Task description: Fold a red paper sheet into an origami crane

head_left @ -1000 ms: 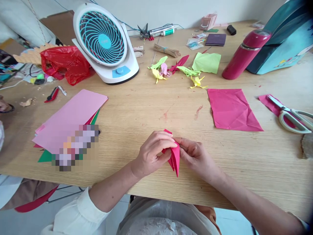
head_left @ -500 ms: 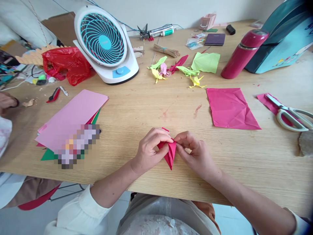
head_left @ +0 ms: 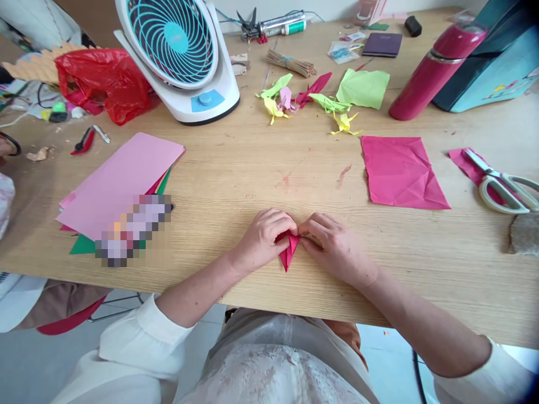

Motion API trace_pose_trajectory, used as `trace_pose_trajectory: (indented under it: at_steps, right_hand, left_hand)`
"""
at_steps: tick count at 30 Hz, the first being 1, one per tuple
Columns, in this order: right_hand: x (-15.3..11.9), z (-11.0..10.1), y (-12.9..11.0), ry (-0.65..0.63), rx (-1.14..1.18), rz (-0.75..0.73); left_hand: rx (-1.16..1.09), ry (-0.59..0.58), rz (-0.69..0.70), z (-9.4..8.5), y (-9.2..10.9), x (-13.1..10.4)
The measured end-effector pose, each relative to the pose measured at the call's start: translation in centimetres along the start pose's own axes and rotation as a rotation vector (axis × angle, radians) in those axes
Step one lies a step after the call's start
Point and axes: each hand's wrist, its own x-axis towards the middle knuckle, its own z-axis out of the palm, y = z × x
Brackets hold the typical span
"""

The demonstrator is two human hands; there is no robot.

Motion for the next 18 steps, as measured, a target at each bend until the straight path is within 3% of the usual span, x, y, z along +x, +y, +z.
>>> trace_pose_trajectory:
  at_steps: [6, 18]
  right_hand:
    - [0.24, -0.10, -0.16, -0.014, 0.038, 0.048]
    - [0.25, 0.61, -0.28, -0.058, -0.116, 0.062]
  left_hand:
    - [-0.056, -0.025, -0.036, -0.05, -0.30, -0.10]
    - [-0.058, -0.063, -0.057, -0.36, 0.32, 0.14]
